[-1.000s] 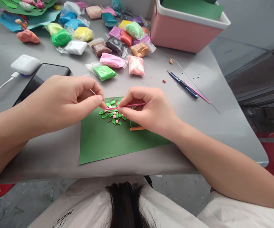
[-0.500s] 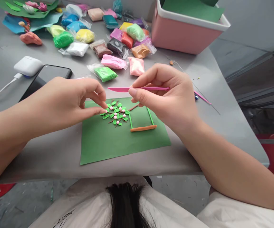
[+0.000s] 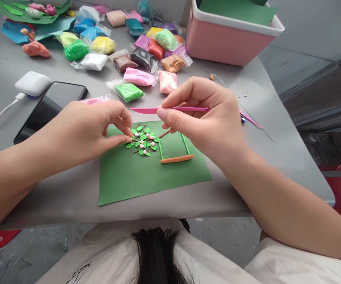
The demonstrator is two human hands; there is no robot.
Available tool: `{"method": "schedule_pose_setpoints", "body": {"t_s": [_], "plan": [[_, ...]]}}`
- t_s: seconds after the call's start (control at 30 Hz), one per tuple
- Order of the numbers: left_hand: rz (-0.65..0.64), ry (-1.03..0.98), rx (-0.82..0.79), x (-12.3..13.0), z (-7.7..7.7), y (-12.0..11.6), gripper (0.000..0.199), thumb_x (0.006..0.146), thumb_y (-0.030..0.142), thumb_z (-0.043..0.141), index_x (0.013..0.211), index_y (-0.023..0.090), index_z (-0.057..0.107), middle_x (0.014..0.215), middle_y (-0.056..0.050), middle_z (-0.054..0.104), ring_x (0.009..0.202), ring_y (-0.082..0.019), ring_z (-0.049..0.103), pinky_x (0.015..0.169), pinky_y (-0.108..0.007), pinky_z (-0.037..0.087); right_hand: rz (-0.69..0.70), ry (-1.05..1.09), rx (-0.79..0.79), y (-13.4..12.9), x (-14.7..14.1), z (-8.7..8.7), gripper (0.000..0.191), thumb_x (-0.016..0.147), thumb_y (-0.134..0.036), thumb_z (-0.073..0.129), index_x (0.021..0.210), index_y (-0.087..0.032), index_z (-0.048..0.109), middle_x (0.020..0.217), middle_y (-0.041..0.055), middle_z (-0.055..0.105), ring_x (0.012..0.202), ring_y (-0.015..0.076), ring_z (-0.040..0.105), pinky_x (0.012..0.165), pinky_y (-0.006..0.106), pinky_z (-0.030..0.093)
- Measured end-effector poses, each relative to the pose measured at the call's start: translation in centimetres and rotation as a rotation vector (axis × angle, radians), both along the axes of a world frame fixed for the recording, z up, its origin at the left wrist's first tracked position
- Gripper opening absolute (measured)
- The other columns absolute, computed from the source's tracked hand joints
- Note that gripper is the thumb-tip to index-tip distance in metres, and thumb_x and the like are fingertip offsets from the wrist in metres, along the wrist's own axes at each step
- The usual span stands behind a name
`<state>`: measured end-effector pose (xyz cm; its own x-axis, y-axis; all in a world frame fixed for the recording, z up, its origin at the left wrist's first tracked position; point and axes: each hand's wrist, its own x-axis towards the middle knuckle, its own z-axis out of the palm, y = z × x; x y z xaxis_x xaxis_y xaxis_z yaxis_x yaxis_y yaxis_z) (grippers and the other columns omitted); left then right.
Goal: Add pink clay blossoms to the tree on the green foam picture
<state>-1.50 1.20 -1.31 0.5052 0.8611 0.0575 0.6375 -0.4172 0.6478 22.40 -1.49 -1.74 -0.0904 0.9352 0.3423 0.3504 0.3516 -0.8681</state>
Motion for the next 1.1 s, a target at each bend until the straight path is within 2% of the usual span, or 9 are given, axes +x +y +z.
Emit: {"method": "schedule_pose_setpoints", "body": {"t_s": [0.13, 0.23, 0.3, 0.4, 0.5, 0.7, 0.83, 0.97, 1.1], "plan": [[-0.008, 0.025, -0.013, 0.0, 0.2, -0.1, 0.010, 0.079, 0.026, 0.072, 0.087, 0.025, 0.066, 0.087, 0.000, 0.078, 0.099, -0.028, 0.075, 0.104, -0.043, 0.053, 0.034, 0.076, 0.013, 0.1, -0.1, 0.1, 0.019, 0.085, -0.021, 0.085, 0.080, -0.025, 0.067, 0.080, -0.0036, 0.072, 0.067, 0.0134, 0.073, 0.066, 0.032, 0.067], [0.038, -0.057, -0.065, 0.2, 0.9, -0.4, 0.014, 0.080, 0.028, 0.077, 0.086, 0.024, 0.066, 0.091, -0.001, 0.079, 0.102, -0.028, 0.075, 0.105, -0.044, 0.054, 0.017, 0.122, -0.002, 0.2, -0.3, 0.1, 0.024, 0.083, -0.031, 0.090, 0.081, -0.025, 0.067, 0.077, -0.0042, 0.071, 0.067, 0.0138, 0.074, 0.064, 0.031, 0.067], [0.124, -0.233, -0.132, 0.5, 1.4, -0.5, 0.014, 0.086, 0.034, 0.077, 0.086, 0.024, 0.066, 0.093, -0.002, 0.079, 0.103, -0.027, 0.074, 0.104, -0.043, 0.055, 0.023, 0.147, 0.014, 0.3, -0.2, 0.0, 0.029, 0.083, -0.041, 0.091, 0.083, -0.025, 0.067, 0.078, -0.0040, 0.071, 0.067, 0.0140, 0.074, 0.063, 0.031, 0.068], [0.299, -0.614, -0.406, 1.1, 2.1, -0.2, 0.012, 0.095, 0.030, 0.067, 0.087, 0.021, 0.067, 0.094, -0.004, 0.080, 0.100, -0.024, 0.075, 0.098, -0.042, 0.060, 0.038, 0.142, 0.047, 0.6, 0.0, -0.3, 0.027, 0.089, -0.049, 0.084, 0.091, -0.026, 0.070, 0.081, -0.0029, 0.070, 0.070, 0.0146, 0.074, 0.066, 0.032, 0.068], [0.425, -0.841, -0.668, 1.4, 2.4, 0.3, 0.009, 0.095, 0.019, 0.060, 0.097, 0.017, 0.068, 0.109, -0.007, 0.081, 0.118, -0.023, 0.074, 0.106, -0.038, 0.060, 0.025, 0.121, 0.004, 0.7, 0.1, -0.4, 0.026, 0.100, -0.053, 0.068, 0.104, -0.028, 0.073, 0.082, -0.0004, 0.072, 0.079, 0.0187, 0.078, 0.071, 0.035, 0.069], [0.318, -0.887, -0.811, 1.4, 2.1, -0.4, 0.041, 0.098, 0.044, 0.050, 0.127, 0.018, 0.065, 0.131, -0.015, 0.075, 0.148, -0.032, 0.059, 0.116, -0.043, 0.057, 0.012, 0.221, -0.001, -0.2, -0.6, -0.2, 0.020, 0.096, -0.042, 0.078, 0.113, -0.031, 0.078, 0.113, 0.0007, 0.083, 0.110, 0.0220, 0.081, 0.080, 0.032, 0.070], [0.227, -0.854, -0.899, 1.7, 1.8, -1.4, 0.061, 0.096, 0.060, 0.044, 0.138, 0.019, 0.063, 0.137, -0.017, 0.073, 0.151, -0.035, 0.056, 0.115, -0.046, 0.057, 0.036, 0.159, 0.271, -0.6, -0.7, -0.5, 0.016, 0.104, -0.034, 0.068, 0.103, -0.032, 0.084, 0.090, 0.0004, 0.080, 0.085, 0.0169, 0.075, 0.085, 0.035, 0.067], [0.211, -0.897, -1.033, 2.1, 1.9, -2.1, 0.066, 0.094, 0.065, 0.041, 0.140, 0.022, 0.061, 0.135, -0.016, 0.075, 0.148, -0.035, 0.059, 0.121, -0.048, 0.052, -0.115, -0.237, 0.588, -0.7, -0.3, -1.0, 0.026, 0.107, -0.031, 0.057, 0.104, -0.033, 0.084, 0.107, 0.0084, 0.073, 0.109, 0.0240, 0.070, 0.100, 0.042, 0.063], [0.193, -0.948, -1.075, 2.4, 1.9, -2.7, 0.068, 0.095, 0.069, 0.041, 0.137, 0.019, 0.060, 0.138, -0.018, 0.073, 0.151, -0.036, 0.056, 0.123, -0.049, 0.050, 0.084, -0.306, 0.735, -1.1, -0.7, -1.6, 0.038, 0.103, -0.014, 0.055, 0.127, -0.035, 0.076, 0.094, 0.0031, 0.074, 0.084, 0.0169, 0.074, 0.083, 0.034, 0.065]]}}
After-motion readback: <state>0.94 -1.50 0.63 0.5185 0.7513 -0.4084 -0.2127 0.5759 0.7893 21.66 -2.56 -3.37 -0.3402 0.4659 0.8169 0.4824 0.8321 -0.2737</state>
